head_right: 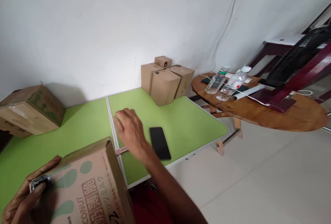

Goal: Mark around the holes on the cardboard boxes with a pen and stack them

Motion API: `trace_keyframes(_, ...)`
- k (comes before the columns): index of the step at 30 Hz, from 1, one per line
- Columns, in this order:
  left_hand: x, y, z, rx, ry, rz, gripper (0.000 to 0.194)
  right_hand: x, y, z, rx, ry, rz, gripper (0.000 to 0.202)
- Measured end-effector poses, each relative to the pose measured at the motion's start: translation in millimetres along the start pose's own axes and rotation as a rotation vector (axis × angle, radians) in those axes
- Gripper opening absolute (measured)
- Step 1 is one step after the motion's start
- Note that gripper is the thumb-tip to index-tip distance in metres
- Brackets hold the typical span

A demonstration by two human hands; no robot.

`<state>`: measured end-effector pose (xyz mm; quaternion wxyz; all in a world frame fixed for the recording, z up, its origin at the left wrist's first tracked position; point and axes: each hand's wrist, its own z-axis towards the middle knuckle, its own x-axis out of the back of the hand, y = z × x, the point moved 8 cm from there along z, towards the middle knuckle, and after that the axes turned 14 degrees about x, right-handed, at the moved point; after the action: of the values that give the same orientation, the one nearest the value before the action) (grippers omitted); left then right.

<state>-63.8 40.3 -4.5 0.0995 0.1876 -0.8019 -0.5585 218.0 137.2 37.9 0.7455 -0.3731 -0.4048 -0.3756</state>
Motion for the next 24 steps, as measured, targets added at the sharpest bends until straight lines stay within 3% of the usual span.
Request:
trace_keyframes(4,-17.0,1.5,-5.4,0.005,-0.034,0.038,0.036,-52.3,88.5,12.6,0.043,-0.272,-0.127,0.021)
trace_keyframes(6,-21.5,-1.0,-6.3,0.013,-0.048,0.074,0.042,-83.2,115.1,9.8,0.095,-0.399,-0.170,0.029)
trace_keyframes(10,-26.0,-2.9,-5.2,-0.055,-0.093,0.240,0.060,-126.1,143.5,4.3,0.164,-0.544,-0.214,0.035)
trace_keyframes(13,-25.9,-7.2,-2.1,-0.099,-0.133,0.271,0.069,-130.5,151.6,11.3,0.182,-0.524,-0.238,0.032)
trace_keyframes(15,-26.0,-11.9,-1.5,-0.114,-0.158,0.222,0.075,-116.5,150.7,19.2,0.192,-0.416,-0.255,0.028)
trace_keyframes(17,-31.5,-18.8,-3.2,-0.088,-0.218,0.168,0.079,-88.9,144.3,24.8,0.200,-0.225,-0.256,0.021)
trace_keyframes(20,-50.9,-20.5,-11.7,-0.095,-0.407,0.150,0.074,-26.9,125.1,18.3,0.179,0.183,-0.188,0.029)
trace_keyframes(22,-61.3,-11.7,-20.2,-0.210,-0.514,0.178,0.068,14.7,98.4,0.6,0.178,0.397,-0.069,0.028)
trace_keyframes(23,-63.2,-7.0,-23.4,-0.271,-0.531,0.182,0.067,38.0,82.2,-14.2,0.157,0.548,0.045,0.020)
trace_keyframes(24,-64.5,-4.2,-26.0,-0.312,-0.542,0.185,0.066,62.0,72.6,-36.7,0.086,0.814,0.360,0.008)
